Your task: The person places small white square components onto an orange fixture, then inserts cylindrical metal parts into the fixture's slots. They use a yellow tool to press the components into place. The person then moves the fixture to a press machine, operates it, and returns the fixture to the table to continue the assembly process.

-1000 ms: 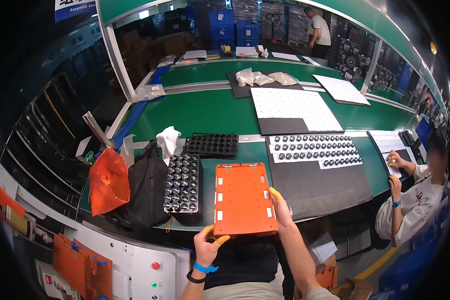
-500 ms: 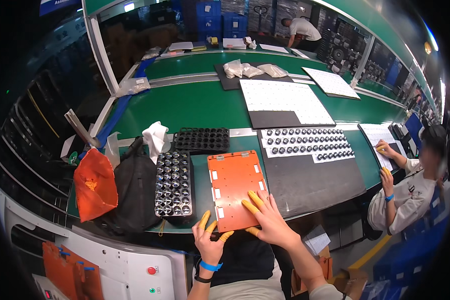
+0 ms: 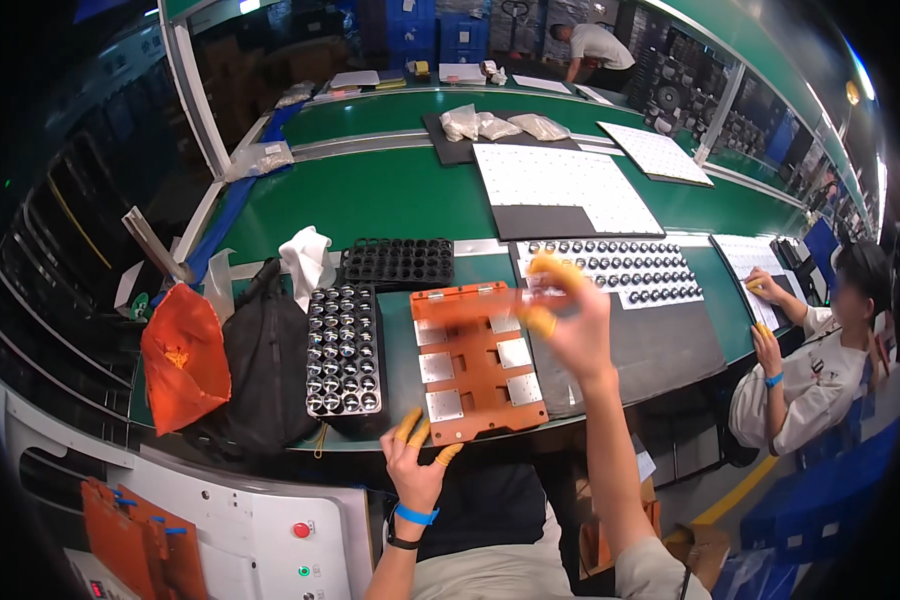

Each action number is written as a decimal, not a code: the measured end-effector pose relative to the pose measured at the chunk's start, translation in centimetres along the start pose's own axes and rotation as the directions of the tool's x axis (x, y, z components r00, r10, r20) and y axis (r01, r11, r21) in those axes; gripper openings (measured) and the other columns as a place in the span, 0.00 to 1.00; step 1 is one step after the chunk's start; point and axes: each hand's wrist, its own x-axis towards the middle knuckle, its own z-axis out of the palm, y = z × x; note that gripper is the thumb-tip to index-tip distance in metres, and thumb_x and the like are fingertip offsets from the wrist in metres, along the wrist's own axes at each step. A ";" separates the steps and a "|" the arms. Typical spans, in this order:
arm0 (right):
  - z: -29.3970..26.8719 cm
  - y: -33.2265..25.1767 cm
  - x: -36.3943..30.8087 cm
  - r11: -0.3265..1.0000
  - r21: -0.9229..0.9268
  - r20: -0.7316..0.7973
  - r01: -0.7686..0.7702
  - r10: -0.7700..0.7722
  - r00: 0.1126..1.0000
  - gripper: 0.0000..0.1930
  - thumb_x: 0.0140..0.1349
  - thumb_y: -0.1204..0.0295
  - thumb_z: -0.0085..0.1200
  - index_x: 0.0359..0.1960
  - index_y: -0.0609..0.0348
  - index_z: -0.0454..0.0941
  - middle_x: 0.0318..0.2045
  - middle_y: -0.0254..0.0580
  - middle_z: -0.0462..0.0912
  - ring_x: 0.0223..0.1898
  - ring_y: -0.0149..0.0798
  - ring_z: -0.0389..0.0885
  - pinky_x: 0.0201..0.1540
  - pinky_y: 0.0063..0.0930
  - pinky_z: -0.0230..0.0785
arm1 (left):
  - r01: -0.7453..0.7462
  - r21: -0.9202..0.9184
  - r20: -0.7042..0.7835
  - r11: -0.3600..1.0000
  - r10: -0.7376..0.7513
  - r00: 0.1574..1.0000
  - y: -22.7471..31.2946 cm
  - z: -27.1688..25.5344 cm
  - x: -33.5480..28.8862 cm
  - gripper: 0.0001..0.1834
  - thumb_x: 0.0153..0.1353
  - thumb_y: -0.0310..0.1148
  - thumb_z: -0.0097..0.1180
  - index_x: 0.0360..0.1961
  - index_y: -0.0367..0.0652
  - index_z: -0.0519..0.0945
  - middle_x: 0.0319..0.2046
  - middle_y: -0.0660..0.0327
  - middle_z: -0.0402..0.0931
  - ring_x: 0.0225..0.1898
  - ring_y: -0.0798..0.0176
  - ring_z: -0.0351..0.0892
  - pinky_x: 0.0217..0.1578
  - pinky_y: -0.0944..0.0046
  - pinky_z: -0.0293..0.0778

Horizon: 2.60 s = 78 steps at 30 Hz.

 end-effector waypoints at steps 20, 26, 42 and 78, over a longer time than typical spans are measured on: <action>4.6 13.8 2.3 0.793 -0.316 0.007 -0.520 0.550 0.835 0.18 0.64 0.62 0.59 0.44 0.69 0.80 0.41 0.59 0.84 0.45 0.53 0.83 0.47 0.42 0.73 | -0.056 0.062 0.017 0.996 0.055 0.998 -0.5 0.2 -0.2 0.31 0.51 0.47 0.71 0.49 0.35 0.82 0.55 0.54 0.77 0.55 0.46 0.70 0.55 0.51 0.71; 4.1 7.9 -3.9 0.574 -0.707 0.015 -0.413 0.596 0.803 0.19 0.66 0.57 0.54 0.36 0.65 0.77 0.32 0.59 0.84 0.39 0.63 0.83 0.43 0.54 0.72 | -0.039 0.043 0.006 0.998 0.039 0.999 -0.4 1.0 -0.8 0.35 0.56 0.50 0.67 0.57 0.35 0.76 0.60 0.54 0.73 0.59 0.44 0.66 0.60 0.48 0.66; 0.4 9.2 -2.3 0.562 -0.763 -0.104 -0.319 0.381 0.919 0.11 0.65 0.62 0.56 0.33 0.57 0.80 0.24 0.54 0.83 0.30 0.58 0.84 0.35 0.52 0.74 | -0.041 0.050 0.025 0.998 0.040 0.999 -0.7 0.7 -0.8 0.34 0.54 0.47 0.69 0.56 0.35 0.77 0.59 0.56 0.74 0.59 0.45 0.66 0.60 0.49 0.65; -10.5 14.0 -8.1 0.636 -0.767 0.015 -0.081 0.144 0.989 0.16 0.52 0.73 0.66 0.43 0.59 0.78 0.36 0.44 0.78 0.41 0.48 0.77 0.44 0.41 0.72 | -0.102 0.052 0.052 0.993 0.100 0.994 -1.1 0.5 0.0 0.32 0.53 0.50 0.71 0.51 0.36 0.80 0.52 0.54 0.77 0.52 0.47 0.68 0.56 0.51 0.67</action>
